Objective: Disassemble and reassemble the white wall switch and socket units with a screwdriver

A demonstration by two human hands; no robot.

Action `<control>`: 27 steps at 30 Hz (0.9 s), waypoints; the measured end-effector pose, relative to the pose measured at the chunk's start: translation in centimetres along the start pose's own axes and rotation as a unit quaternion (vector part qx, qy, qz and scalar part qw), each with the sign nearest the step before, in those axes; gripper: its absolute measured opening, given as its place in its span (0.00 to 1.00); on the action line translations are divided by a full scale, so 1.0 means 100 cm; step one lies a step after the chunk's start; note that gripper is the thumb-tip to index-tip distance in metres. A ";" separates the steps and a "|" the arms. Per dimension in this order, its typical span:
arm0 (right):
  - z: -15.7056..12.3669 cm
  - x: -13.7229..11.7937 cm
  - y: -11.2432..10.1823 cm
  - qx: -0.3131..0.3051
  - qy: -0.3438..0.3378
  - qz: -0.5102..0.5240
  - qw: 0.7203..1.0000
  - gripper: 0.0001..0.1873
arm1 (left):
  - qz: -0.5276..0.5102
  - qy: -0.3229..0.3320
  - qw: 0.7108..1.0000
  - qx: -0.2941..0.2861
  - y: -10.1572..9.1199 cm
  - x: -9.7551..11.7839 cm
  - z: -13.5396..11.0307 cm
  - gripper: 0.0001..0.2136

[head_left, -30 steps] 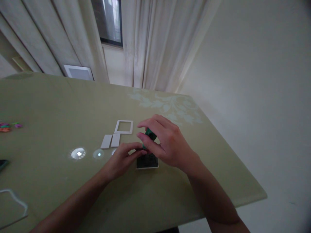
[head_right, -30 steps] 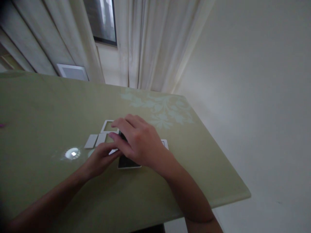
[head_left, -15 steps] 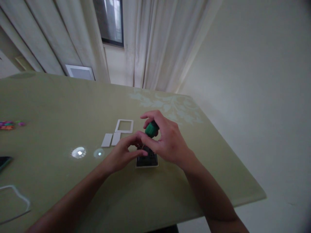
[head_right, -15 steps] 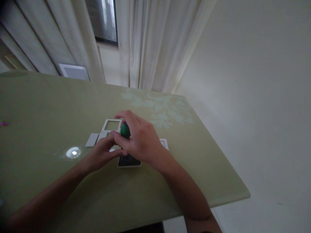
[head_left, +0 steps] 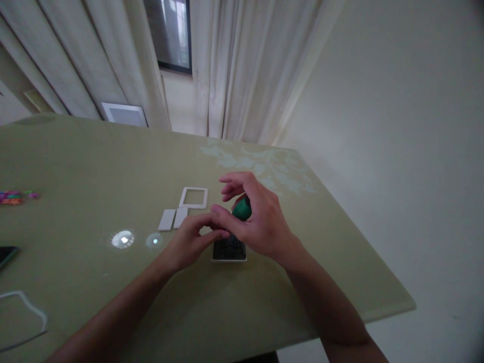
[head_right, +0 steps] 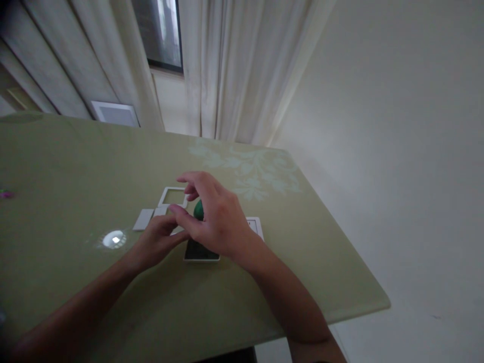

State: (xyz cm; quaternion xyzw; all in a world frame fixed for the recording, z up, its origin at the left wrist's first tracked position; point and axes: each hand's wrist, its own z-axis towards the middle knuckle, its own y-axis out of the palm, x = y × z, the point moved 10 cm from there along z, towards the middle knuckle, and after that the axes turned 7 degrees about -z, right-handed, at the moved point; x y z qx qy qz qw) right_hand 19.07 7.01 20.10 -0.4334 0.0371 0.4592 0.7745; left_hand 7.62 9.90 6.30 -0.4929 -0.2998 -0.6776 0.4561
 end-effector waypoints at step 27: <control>-0.002 0.005 0.011 -0.046 0.026 -0.020 0.998 0.22 | -0.018 -0.002 1.000 0.001 -0.002 0.005 0.002 0.10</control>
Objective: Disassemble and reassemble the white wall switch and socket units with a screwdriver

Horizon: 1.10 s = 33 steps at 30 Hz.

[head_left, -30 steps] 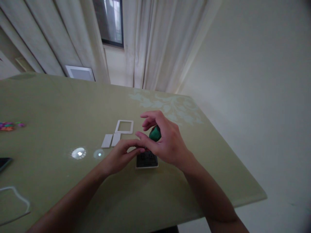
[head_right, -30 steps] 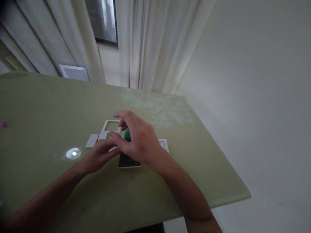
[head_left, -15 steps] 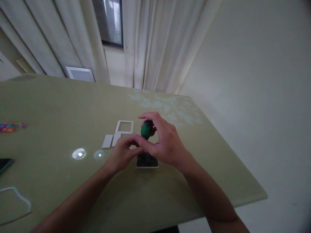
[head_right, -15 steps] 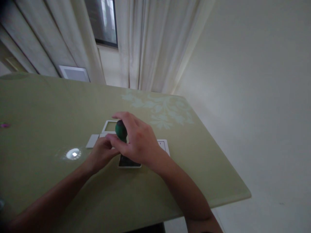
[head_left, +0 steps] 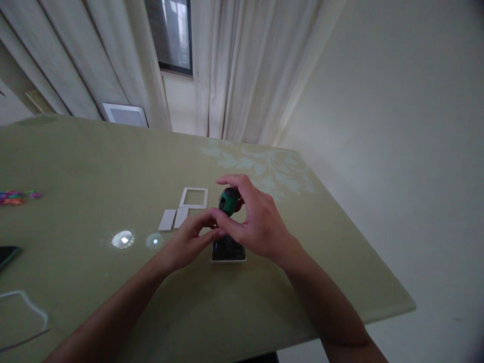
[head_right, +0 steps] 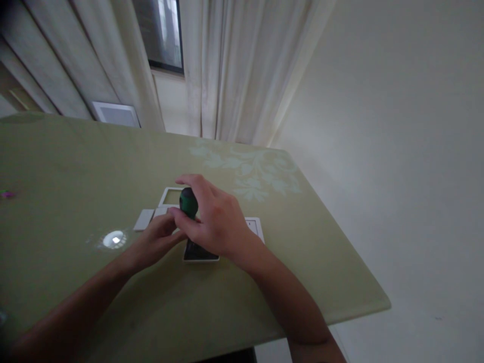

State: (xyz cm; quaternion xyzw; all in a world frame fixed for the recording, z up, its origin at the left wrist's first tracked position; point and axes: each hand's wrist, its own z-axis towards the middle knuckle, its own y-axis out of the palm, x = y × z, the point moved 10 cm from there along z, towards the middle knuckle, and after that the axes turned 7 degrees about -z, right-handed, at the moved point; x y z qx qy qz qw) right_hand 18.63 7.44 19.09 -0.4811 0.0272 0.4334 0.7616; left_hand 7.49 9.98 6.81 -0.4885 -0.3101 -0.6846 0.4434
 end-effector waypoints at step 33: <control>0.006 0.031 -0.025 -0.046 0.048 -0.051 0.996 0.17 | 0.338 -0.005 0.932 -0.130 0.023 -0.029 -0.022 0.34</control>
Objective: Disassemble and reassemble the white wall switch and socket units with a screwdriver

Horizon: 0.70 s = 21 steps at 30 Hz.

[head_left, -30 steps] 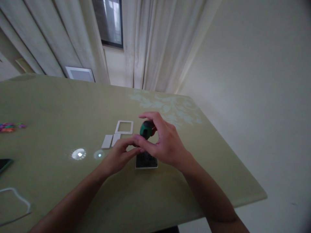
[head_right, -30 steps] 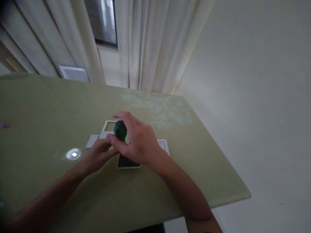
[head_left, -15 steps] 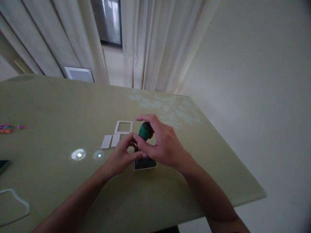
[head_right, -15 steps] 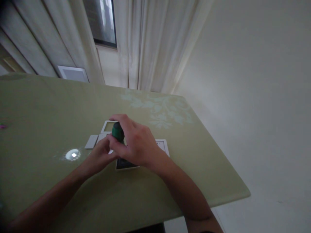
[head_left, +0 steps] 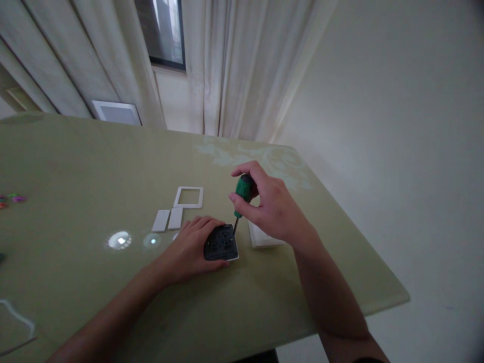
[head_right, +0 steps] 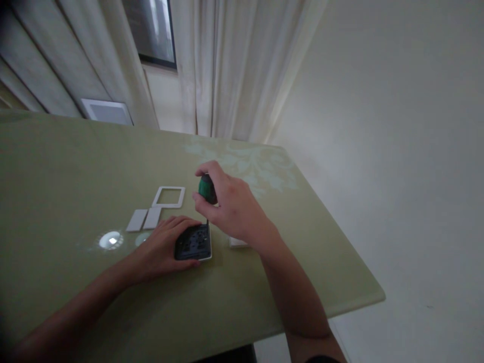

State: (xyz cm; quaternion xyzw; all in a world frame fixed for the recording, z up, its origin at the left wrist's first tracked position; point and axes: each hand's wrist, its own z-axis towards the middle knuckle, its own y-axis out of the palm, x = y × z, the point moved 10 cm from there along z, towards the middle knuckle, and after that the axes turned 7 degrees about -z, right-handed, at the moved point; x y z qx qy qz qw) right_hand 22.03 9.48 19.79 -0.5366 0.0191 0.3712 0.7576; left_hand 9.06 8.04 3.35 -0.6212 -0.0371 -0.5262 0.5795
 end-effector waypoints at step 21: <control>0.000 0.000 0.008 -0.017 0.000 0.023 1.000 0.20 | 0.029 -0.010 1.000 -0.003 -0.006 0.002 0.000 0.31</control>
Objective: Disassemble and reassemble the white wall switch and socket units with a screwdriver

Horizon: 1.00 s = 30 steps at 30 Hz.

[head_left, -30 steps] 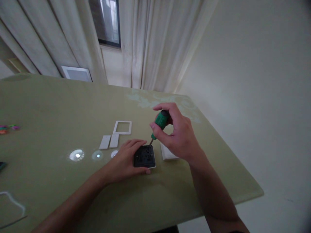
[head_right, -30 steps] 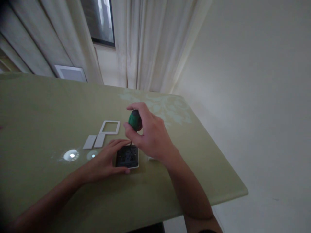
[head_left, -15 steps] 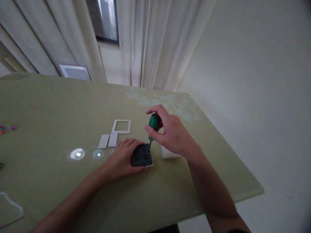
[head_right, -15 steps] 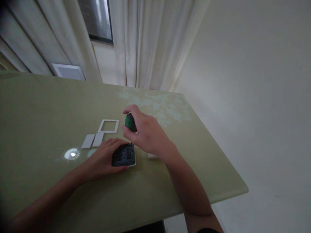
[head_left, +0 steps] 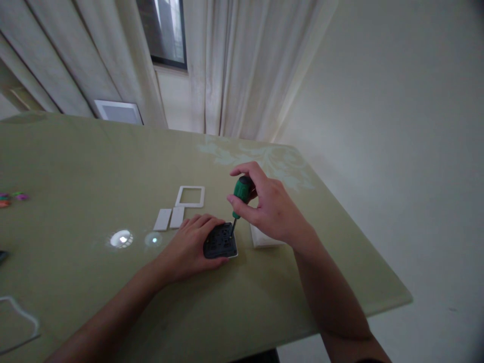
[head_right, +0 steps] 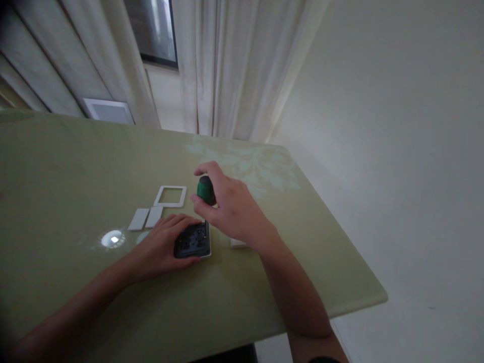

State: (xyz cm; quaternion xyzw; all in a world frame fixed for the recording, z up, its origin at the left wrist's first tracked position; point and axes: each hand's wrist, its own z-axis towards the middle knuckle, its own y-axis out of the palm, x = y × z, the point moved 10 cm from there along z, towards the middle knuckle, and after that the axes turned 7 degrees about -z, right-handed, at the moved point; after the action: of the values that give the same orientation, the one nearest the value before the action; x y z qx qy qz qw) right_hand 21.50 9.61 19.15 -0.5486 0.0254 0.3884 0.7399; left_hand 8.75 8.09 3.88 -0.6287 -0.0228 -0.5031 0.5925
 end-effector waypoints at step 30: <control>-0.002 -0.025 0.004 0.005 -0.051 -0.073 0.996 0.07 | -0.264 -0.004 0.958 0.112 -0.022 0.005 0.024 0.05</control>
State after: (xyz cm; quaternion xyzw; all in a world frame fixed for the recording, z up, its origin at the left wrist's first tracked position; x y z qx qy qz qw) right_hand 19.60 8.10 19.93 -0.5251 -0.0504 0.3610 0.7691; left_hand 9.05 10.30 6.30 -0.5318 -0.2465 -0.6337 0.5049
